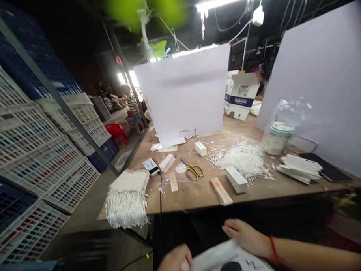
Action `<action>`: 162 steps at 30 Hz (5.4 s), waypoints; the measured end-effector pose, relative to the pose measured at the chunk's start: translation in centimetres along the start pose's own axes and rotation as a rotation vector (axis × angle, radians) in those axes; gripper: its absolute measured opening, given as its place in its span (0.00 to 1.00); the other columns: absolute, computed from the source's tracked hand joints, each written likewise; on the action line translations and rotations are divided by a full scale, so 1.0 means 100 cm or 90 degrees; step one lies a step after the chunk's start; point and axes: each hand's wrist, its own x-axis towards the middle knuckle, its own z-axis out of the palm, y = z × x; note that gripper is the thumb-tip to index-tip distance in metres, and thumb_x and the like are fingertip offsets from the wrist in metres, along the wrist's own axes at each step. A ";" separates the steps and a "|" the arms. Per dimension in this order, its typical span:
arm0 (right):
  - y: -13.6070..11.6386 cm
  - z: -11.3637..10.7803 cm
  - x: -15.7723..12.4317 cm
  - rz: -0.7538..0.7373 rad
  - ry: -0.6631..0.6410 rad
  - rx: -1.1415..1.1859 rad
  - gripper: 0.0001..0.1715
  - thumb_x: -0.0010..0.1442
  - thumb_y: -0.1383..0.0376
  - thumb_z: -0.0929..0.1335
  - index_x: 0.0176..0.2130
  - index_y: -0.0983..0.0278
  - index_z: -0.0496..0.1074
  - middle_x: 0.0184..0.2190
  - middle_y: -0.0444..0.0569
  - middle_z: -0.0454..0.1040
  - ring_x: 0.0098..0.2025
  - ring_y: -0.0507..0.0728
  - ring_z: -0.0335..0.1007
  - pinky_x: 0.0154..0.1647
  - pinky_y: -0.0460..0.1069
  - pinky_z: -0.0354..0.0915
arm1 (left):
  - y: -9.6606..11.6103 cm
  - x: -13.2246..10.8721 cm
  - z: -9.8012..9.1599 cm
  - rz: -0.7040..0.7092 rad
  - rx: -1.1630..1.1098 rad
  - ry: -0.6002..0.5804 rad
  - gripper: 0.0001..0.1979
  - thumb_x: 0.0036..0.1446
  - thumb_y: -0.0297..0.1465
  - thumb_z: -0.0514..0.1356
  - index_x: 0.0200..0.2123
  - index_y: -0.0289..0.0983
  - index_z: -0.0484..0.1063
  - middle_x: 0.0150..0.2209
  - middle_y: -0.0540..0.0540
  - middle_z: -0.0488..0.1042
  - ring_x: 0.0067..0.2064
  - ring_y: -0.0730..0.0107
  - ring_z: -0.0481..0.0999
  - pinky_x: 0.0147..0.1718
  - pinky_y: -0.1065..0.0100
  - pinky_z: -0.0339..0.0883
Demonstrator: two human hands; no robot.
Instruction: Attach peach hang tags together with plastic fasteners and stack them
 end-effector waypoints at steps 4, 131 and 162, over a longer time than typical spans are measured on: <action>0.008 0.016 0.001 -0.019 0.027 -0.104 0.19 0.70 0.62 0.60 0.29 0.64 0.68 0.27 0.45 0.73 0.30 0.52 0.66 0.32 0.48 0.56 | -0.030 0.038 -0.002 0.071 0.233 0.162 0.10 0.50 0.19 0.57 0.33 0.39 0.70 0.35 0.50 0.72 0.41 0.64 0.71 0.42 0.66 0.62; -0.101 -0.034 0.141 -0.163 0.082 -0.130 0.10 0.61 0.75 0.65 0.34 0.61 0.71 0.23 0.38 0.74 0.21 0.48 0.69 0.24 0.43 0.60 | 0.026 0.130 -0.100 -0.127 -0.635 0.018 0.23 0.57 0.36 0.67 0.55 0.38 0.75 0.32 0.44 0.80 0.24 0.70 0.76 0.21 0.71 0.71; -0.085 0.033 0.145 -0.256 0.270 0.049 0.26 0.69 0.68 0.59 0.64 0.65 0.63 0.63 0.60 0.67 0.64 0.64 0.65 0.64 0.64 0.65 | 0.029 0.150 -0.099 -0.008 -0.600 0.243 0.32 0.59 0.32 0.66 0.64 0.35 0.61 0.31 0.44 0.80 0.22 0.73 0.76 0.22 0.74 0.72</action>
